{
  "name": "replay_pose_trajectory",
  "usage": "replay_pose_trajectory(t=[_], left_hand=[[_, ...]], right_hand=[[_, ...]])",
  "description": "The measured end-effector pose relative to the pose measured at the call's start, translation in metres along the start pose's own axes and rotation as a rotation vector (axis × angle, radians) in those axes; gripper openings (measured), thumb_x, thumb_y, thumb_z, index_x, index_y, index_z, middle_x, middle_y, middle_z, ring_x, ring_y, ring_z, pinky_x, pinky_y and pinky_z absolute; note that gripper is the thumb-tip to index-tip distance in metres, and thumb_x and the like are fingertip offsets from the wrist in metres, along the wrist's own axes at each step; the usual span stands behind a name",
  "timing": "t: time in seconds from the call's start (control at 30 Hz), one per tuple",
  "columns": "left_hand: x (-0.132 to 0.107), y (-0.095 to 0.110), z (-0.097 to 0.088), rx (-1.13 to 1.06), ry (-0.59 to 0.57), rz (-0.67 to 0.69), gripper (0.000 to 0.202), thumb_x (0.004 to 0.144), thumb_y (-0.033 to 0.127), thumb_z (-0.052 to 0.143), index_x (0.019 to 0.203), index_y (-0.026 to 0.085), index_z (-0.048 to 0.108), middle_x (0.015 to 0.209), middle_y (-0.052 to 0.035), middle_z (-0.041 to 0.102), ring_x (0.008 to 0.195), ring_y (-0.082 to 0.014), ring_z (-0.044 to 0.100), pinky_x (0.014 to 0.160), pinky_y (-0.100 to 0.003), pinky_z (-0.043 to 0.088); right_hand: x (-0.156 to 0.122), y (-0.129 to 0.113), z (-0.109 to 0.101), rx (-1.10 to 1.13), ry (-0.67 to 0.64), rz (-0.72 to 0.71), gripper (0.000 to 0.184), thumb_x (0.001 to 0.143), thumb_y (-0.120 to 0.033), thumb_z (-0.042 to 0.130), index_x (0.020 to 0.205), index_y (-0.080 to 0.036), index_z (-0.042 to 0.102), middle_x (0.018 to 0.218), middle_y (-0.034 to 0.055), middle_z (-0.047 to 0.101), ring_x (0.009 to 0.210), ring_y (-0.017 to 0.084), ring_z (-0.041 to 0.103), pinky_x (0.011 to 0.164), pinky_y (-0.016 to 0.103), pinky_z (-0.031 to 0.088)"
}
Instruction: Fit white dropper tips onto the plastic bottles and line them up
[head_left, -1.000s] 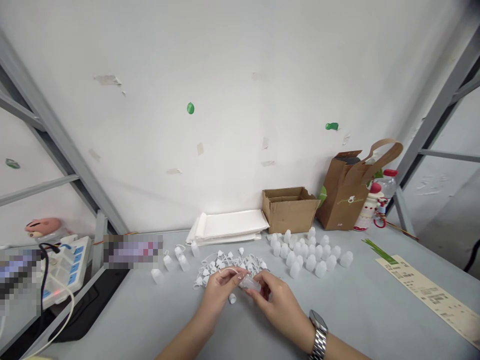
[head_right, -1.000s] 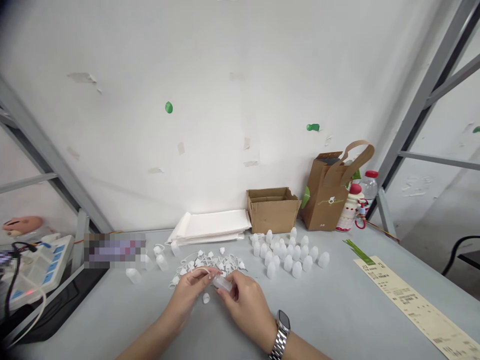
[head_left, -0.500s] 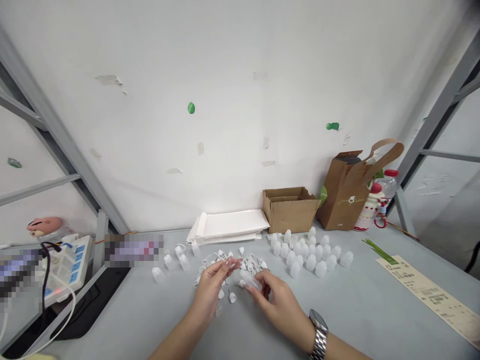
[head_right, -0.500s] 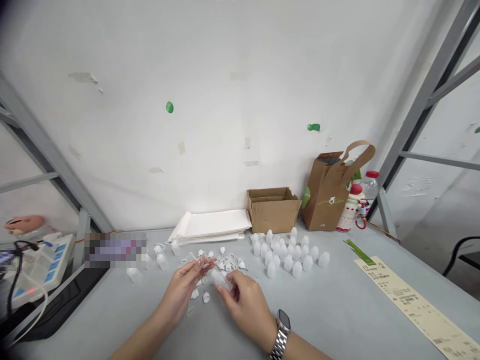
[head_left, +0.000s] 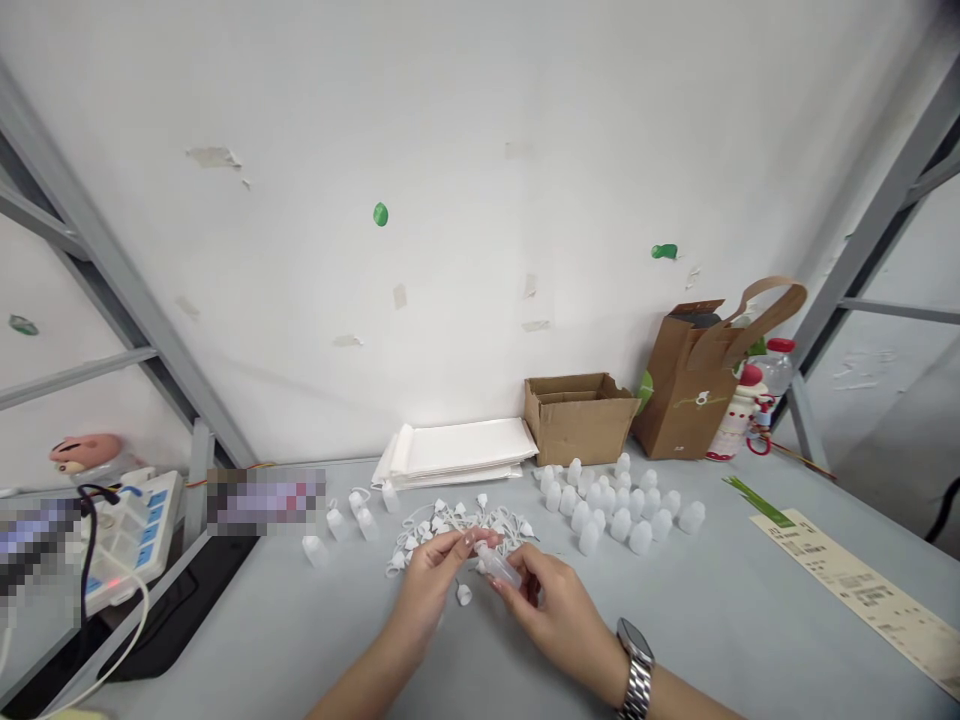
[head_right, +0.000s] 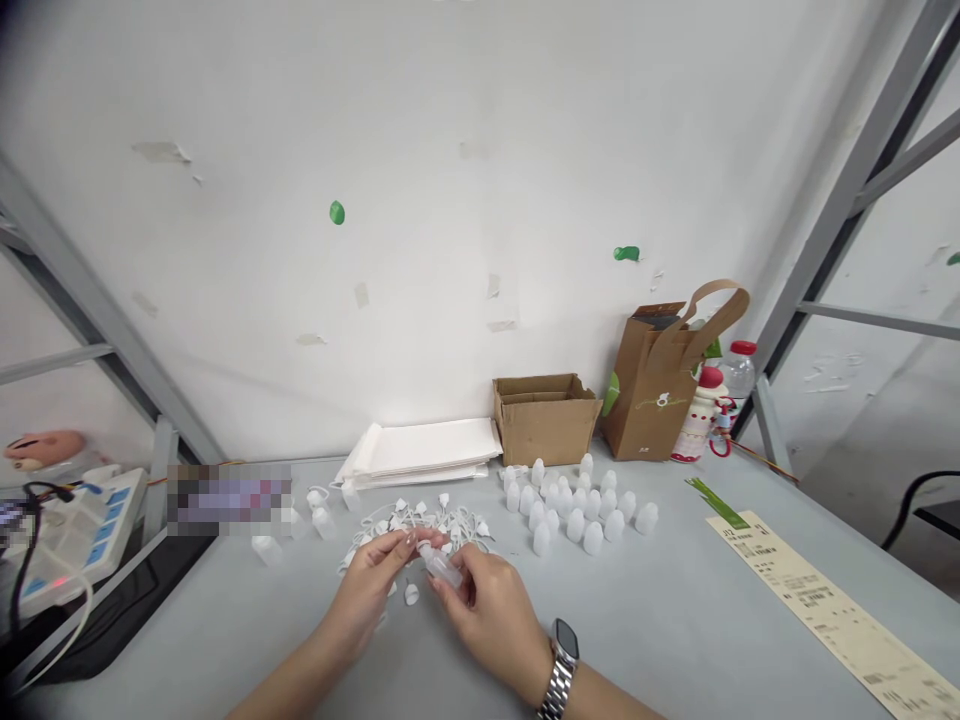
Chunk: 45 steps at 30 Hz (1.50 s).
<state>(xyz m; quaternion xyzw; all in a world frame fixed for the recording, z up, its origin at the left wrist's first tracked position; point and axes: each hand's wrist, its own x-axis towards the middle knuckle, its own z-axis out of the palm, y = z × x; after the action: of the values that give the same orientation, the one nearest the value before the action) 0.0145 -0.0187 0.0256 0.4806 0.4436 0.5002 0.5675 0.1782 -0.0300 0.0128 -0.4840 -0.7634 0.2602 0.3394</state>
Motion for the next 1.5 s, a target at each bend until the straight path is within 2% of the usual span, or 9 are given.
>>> replay_pose_trajectory(t=[0.27,0.43,0.6,0.73,1.1,1.5], left_hand=[[-0.0059,0.0072,0.0008,-0.041,-0.159,0.006,0.032,0.075,0.027,0.057,0.106,0.021,0.065,0.119,-0.0058,0.061,0.118,-0.0252,0.048,0.103,-0.038,0.031],[-0.0055,0.0049,0.0012,-0.012,-0.122,0.026,0.027,0.076,0.031,0.058,0.098,0.020,0.069,0.116,-0.0072,0.063,0.117,-0.0261,0.049,0.104,-0.039,0.030],[-0.0043,0.0049,0.0033,-0.083,-0.061,-0.035,0.037,0.071,0.039,0.065,0.103,0.021,0.066,0.108,-0.0089,0.068,0.109,-0.0268,0.056,0.097,-0.040,0.039],[-0.0037,0.0062,0.0052,-0.060,-0.071,-0.029,0.030,0.067,0.038,0.068,0.089,0.019,0.069,0.106,-0.0103,0.068,0.105,-0.0284,0.058,0.094,-0.040,0.041],[0.0003,-0.0007,0.0023,-0.032,-0.009,-0.050,0.027,0.062,0.039,0.072,0.079,0.018,0.071,0.093,-0.0090,0.072,0.094,-0.0271,0.061,0.084,-0.036,0.045],[0.0000,-0.0006,-0.0004,0.003,-0.025,-0.017,0.026,0.071,0.041,0.064,0.081,0.018,0.072,0.092,-0.0070,0.072,0.094,-0.0235,0.060,0.086,-0.032,0.042]], right_hand=[[0.0033,0.0022,-0.0010,0.120,0.014,0.082,0.026,0.085,-0.041,0.046,0.073,-0.019,0.049,0.059,-0.0009,0.057,0.054,0.013,0.050,0.053,0.023,0.038],[0.0026,0.0011,-0.0015,0.105,0.004,0.063,0.025,0.085,-0.042,0.046,0.074,-0.019,0.049,0.059,-0.0008,0.057,0.054,0.013,0.050,0.053,0.023,0.038],[0.0005,-0.0007,-0.0017,0.045,0.024,0.010,0.024,0.085,-0.041,0.046,0.076,-0.019,0.050,0.059,-0.0006,0.056,0.054,0.014,0.051,0.054,0.024,0.039],[-0.0001,0.0006,-0.0004,0.017,0.038,-0.003,0.021,0.084,-0.039,0.047,0.075,-0.019,0.049,0.059,-0.0008,0.055,0.054,0.014,0.050,0.053,0.024,0.039],[0.0007,0.0004,0.0012,0.043,-0.030,0.029,0.015,0.083,-0.034,0.050,0.082,-0.019,0.052,0.064,-0.0001,0.057,0.058,0.015,0.052,0.056,0.025,0.040],[0.0016,-0.0001,-0.0009,0.064,-0.004,0.020,0.014,0.084,-0.031,0.050,0.086,-0.019,0.055,0.068,0.0005,0.059,0.060,0.015,0.054,0.058,0.024,0.041]])
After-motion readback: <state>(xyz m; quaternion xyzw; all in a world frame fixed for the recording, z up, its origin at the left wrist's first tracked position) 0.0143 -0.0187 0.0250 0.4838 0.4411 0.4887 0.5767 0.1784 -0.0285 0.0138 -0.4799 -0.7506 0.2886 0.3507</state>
